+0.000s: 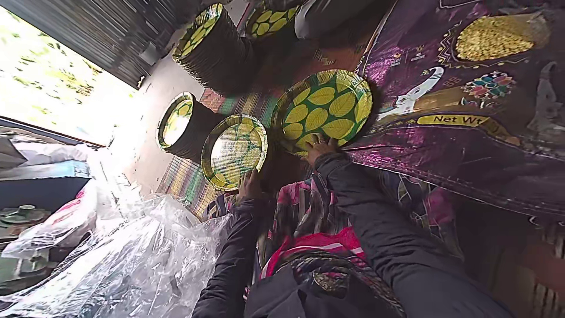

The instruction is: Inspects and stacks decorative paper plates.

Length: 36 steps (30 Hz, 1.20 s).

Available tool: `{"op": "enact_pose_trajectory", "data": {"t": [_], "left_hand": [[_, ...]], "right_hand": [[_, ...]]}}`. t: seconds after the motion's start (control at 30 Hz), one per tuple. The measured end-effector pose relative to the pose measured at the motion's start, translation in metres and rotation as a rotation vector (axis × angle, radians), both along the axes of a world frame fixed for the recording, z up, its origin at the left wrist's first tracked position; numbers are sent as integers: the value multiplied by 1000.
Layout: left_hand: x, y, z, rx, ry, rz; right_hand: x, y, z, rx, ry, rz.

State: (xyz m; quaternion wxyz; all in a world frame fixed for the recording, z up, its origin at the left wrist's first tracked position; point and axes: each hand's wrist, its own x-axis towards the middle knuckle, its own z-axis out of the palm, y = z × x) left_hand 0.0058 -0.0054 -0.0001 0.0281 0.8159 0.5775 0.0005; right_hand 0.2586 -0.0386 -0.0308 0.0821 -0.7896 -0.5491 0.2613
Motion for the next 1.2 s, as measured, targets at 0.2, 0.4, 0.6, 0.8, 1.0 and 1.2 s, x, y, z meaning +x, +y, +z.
{"op": "enact_pose_trajectory", "data": {"t": [0.2,0.4,0.6,0.8,1.0,1.2], "left_hand": [[-18,9,10,8,-170,45],[-32,-16,18,691,-350,-587],[-22,-21,24,903,-457,-351],[-12,-3,11,32,-78,-14],[-10,5,7,-83,-3,79],[-20,-10,5,395,-214,-60]], "right_hand": [[-37,7,18,212,-30,173],[-76,0,40,1037,-214,547],[-62,-12,45,1141,-288,287],[-15,-3,24,548,-233,-117],[1,4,1,-40,-63,-46],[-32,-4,24,524,-89,141]]}}
